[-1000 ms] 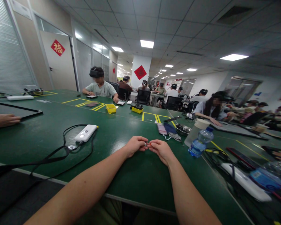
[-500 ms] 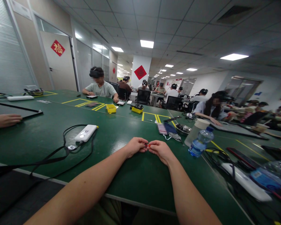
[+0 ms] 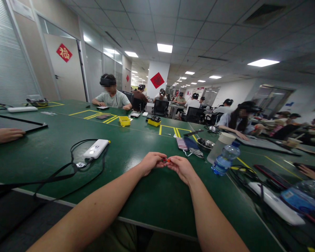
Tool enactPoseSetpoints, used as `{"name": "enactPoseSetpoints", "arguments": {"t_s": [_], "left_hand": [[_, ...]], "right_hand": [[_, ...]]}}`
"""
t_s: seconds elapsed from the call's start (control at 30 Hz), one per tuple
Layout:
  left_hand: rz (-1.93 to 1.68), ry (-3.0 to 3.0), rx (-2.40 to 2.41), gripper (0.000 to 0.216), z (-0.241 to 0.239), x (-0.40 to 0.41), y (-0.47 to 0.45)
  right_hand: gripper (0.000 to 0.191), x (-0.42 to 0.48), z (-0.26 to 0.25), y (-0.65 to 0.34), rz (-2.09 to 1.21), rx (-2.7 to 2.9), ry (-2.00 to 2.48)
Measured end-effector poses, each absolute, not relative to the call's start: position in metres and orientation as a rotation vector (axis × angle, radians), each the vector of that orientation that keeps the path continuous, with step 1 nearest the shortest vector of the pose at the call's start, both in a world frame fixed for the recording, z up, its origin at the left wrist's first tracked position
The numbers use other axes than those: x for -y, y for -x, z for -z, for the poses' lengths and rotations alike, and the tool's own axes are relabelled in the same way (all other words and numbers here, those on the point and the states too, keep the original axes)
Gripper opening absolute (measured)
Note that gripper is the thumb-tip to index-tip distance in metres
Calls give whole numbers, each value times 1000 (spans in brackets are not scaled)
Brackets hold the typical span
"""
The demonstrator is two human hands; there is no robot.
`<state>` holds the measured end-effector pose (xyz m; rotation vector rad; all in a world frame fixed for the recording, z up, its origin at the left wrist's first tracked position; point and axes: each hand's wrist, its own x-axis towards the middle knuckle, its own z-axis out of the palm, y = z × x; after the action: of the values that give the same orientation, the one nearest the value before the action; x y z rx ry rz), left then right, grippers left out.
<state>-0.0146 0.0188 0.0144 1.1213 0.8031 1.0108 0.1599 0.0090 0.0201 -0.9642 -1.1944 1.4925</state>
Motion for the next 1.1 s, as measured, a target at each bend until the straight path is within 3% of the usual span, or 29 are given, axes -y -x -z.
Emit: {"name": "enactPoseSetpoints", "arguments": {"t_s": [1.1], "left_hand": [[-1041,-1168,-763,31,-11,-20,15]], "right_hand": [[14,-11,-19,-162,-1524,1182,944]]}}
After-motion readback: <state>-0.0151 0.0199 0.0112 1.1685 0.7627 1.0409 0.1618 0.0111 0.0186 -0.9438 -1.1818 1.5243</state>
